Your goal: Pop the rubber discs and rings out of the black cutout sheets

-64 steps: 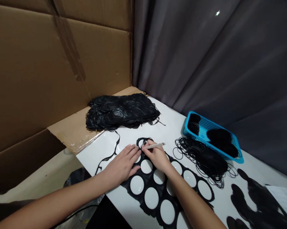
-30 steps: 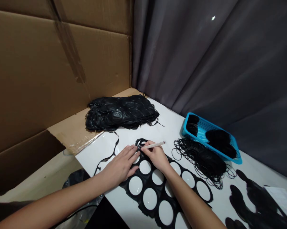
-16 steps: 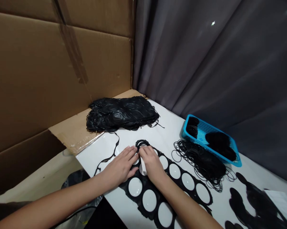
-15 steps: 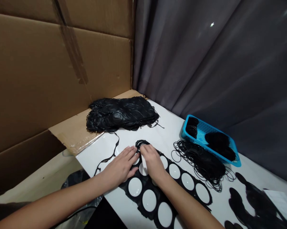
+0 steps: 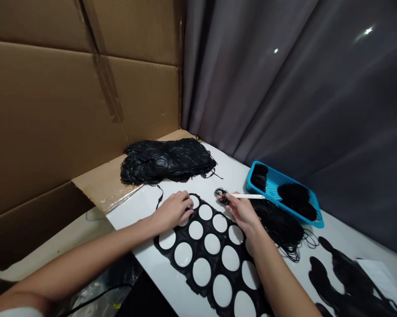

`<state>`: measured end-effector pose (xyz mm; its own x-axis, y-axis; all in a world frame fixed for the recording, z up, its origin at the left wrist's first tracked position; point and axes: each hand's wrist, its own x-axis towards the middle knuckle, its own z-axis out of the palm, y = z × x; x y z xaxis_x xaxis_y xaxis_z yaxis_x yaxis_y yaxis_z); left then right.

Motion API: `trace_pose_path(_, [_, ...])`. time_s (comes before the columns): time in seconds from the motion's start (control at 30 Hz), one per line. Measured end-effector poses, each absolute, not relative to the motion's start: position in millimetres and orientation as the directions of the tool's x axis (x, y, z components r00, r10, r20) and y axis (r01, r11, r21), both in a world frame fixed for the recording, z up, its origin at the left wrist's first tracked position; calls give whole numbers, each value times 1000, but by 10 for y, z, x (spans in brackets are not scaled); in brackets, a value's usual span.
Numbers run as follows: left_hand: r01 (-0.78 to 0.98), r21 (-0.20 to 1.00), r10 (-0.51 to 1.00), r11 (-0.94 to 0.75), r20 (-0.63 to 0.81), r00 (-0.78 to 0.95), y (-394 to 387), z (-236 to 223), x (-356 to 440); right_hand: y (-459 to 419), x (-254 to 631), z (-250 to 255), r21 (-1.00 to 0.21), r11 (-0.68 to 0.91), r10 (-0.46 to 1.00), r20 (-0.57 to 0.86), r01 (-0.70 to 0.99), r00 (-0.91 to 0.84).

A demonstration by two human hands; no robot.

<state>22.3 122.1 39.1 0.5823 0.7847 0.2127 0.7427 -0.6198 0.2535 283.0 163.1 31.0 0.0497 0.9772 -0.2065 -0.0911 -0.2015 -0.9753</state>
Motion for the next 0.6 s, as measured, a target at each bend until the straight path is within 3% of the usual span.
trace_pose_path(0.2, [734, 200, 760, -649, 209, 615, 1540, 350, 208, 1281, 2752, 400, -883, -347, 938, -324, -315, -125])
trace_pose_path(0.33, [754, 187, 772, -630, 258, 581, 1343, 441, 150, 1033, 2650, 422, -827, -450, 874, -329, -336, -358])
trace_pose_path(0.47, [701, 186, 722, -688, 273, 636, 805, 458, 168, 783, 2497, 384, -960, -278, 902, -246, -42, -355])
trace_pose_path(0.6, [673, 189, 690, -715, 340, 638, 334, 312, 191, 619, 2363, 354, -958, -55, 937, -147, 282, -317])
